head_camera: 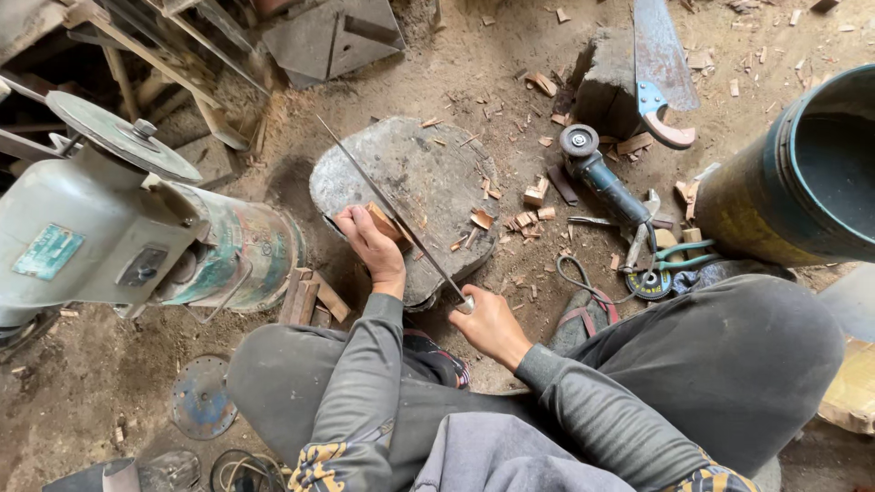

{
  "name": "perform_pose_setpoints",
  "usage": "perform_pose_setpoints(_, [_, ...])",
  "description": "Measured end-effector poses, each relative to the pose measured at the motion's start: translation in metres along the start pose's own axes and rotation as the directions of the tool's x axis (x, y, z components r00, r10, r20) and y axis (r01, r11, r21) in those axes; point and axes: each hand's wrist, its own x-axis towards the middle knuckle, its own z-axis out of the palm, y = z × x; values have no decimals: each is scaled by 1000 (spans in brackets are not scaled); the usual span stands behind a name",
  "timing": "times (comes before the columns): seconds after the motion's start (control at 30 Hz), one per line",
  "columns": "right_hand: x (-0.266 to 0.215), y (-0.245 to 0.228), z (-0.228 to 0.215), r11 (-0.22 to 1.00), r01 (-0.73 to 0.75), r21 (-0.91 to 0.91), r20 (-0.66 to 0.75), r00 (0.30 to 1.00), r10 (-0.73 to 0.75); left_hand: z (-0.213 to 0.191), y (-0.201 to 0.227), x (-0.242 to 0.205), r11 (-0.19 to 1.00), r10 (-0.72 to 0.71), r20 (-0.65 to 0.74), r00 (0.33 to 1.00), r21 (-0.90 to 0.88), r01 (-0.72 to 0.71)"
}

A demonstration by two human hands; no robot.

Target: The person sits on the floor and uses a knife to carve small rectangular pieces of wood on a stone block. They then use a bench grinder to smooth the edges of the carved pieces.

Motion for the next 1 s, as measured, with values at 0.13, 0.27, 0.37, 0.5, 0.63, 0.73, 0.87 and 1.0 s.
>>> perform_pose_setpoints(0.13, [0,-22,-6,985,172,8,-90,981,-171,-11,-7,-1,999,-36,66,997,-31,38])
perform_pose_setpoints(0.27, [-8,-42,-17,978,194,71,-103,977,-186,-9,-5,-4,999,-32,65,997,-25,33])
perform_pose_setpoints(0.37, [-12,-38,-10,967,229,115,-187,961,-206,-13,-5,-12,1000,-23,82,996,17,21])
perform_pose_setpoints(0.5, [5,-19,9,989,149,-20,-73,986,-150,-13,-10,-10,999,1,72,997,52,-5])
perform_pose_setpoints(0.63, [19,-14,7,974,49,220,33,998,-57,-7,-14,0,999,26,50,998,35,-28])
perform_pose_setpoints(0.73, [5,-32,-6,872,-219,438,268,958,105,-19,-7,-10,997,23,71,997,68,-27])
perform_pose_setpoints(0.87, [-14,-70,-31,970,211,121,-65,977,-205,-3,-4,0,993,7,74,997,-116,2])
perform_pose_setpoints(1.0, [-23,-56,-16,959,272,74,-249,937,-247,-17,-12,-14,1000,4,71,997,-28,-2])
